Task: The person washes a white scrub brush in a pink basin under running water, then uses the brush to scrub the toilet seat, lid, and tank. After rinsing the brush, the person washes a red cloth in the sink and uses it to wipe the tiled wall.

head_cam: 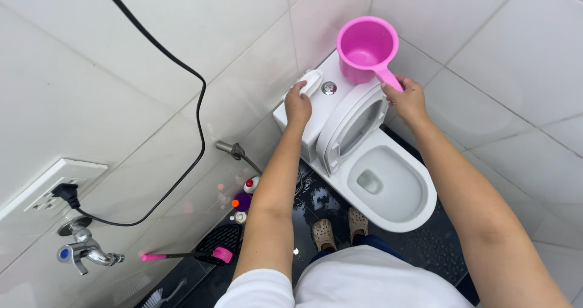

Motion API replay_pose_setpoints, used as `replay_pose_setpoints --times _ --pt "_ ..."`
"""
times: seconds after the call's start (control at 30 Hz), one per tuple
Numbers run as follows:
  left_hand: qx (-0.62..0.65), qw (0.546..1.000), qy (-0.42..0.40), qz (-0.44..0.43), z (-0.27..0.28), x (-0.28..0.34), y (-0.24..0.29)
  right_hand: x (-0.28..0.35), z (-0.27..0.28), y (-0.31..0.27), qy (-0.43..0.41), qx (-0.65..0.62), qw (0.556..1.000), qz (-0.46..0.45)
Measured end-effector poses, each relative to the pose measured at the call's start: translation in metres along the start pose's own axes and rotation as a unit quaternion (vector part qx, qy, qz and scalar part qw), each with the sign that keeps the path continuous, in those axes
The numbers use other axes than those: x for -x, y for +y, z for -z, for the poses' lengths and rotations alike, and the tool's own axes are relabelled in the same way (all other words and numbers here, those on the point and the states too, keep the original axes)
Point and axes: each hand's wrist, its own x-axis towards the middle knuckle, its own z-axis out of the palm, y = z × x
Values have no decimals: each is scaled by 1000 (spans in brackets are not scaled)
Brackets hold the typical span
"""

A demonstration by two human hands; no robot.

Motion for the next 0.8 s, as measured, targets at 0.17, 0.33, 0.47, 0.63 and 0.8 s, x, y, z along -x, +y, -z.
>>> replay_pose_setpoints --times 0.17,0.33,0.47,0.63,0.8 --pt "-6 999 -7 31 -18 -25 13 -50 -6 13 -9 32 999 10" --pt "-13 999 -13 43 -51 -47 10 -89 6 32 -7 72 997 -18" --pt "-32 997 59 -27 -55 -40 14 -92 14 23 -49 167 982 71" --pt "-91 981 139 -101 -33 2 48 -84 15 8 -75 288 948 109" --pt "-195 975 -83 -72 -48 14 16 -51 -13 -41 -15 269 885 380"
